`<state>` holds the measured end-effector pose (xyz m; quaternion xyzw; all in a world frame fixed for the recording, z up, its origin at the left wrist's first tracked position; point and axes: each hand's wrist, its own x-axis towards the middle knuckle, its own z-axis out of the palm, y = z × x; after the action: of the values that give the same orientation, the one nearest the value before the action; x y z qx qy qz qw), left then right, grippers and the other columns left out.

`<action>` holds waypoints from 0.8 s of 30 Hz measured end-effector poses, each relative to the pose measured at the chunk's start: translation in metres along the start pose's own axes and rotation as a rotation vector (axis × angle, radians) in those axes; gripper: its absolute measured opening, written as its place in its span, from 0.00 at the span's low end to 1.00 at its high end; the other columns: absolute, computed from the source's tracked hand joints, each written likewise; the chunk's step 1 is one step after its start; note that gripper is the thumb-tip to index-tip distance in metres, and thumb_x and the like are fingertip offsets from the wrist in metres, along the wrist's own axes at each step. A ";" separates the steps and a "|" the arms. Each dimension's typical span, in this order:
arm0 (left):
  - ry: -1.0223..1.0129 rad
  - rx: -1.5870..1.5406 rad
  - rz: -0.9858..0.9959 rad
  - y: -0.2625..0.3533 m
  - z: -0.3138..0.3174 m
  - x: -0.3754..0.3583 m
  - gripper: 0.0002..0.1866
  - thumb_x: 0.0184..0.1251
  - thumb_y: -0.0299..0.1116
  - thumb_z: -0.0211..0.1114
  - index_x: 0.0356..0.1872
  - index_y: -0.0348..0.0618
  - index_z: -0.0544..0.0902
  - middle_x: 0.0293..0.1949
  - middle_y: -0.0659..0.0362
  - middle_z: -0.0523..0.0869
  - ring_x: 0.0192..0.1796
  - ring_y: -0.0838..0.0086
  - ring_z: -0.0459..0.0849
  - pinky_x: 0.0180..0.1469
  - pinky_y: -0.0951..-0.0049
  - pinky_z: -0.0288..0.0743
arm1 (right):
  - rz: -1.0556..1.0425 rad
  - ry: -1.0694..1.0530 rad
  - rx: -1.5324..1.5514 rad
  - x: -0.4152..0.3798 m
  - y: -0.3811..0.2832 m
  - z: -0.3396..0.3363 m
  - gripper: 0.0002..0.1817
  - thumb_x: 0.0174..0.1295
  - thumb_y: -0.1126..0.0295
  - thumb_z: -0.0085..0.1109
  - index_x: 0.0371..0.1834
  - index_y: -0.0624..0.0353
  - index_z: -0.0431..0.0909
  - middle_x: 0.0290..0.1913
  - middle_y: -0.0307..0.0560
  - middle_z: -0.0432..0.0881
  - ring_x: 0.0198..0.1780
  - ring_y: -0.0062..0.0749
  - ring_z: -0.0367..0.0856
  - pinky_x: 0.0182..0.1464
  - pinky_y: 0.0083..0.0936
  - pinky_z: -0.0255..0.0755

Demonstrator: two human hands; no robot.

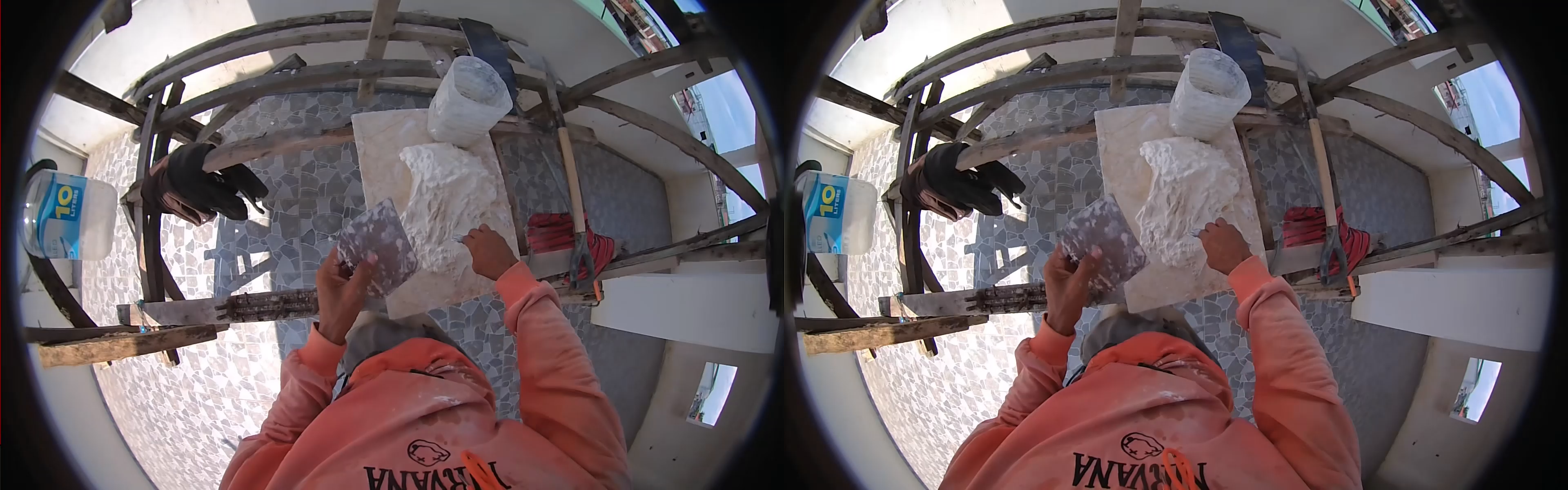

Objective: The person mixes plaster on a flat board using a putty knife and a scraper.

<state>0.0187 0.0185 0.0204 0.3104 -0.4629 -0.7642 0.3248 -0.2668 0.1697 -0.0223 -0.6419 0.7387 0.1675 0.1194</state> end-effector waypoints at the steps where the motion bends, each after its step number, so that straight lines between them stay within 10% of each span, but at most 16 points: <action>1: 0.004 -0.007 0.003 -0.001 -0.001 -0.001 0.15 0.69 0.27 0.65 0.54 0.34 0.78 0.44 0.60 0.86 0.42 0.82 0.82 0.44 0.79 0.77 | 0.006 0.027 0.070 -0.002 0.009 -0.010 0.14 0.53 0.71 0.62 0.42 0.62 0.82 0.44 0.46 0.81 0.53 0.41 0.76 0.51 0.34 0.76; 24: 0.015 0.035 -0.011 0.001 -0.002 0.001 0.15 0.69 0.27 0.66 0.54 0.34 0.78 0.44 0.61 0.86 0.43 0.84 0.81 0.44 0.80 0.76 | 0.145 0.173 -0.024 0.015 0.008 -0.013 0.13 0.53 0.71 0.61 0.43 0.60 0.82 0.45 0.46 0.80 0.53 0.42 0.76 0.51 0.34 0.75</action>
<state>0.0201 0.0167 0.0201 0.3244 -0.4719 -0.7554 0.3186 -0.2761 0.1515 -0.0156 -0.6002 0.7887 0.1285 0.0353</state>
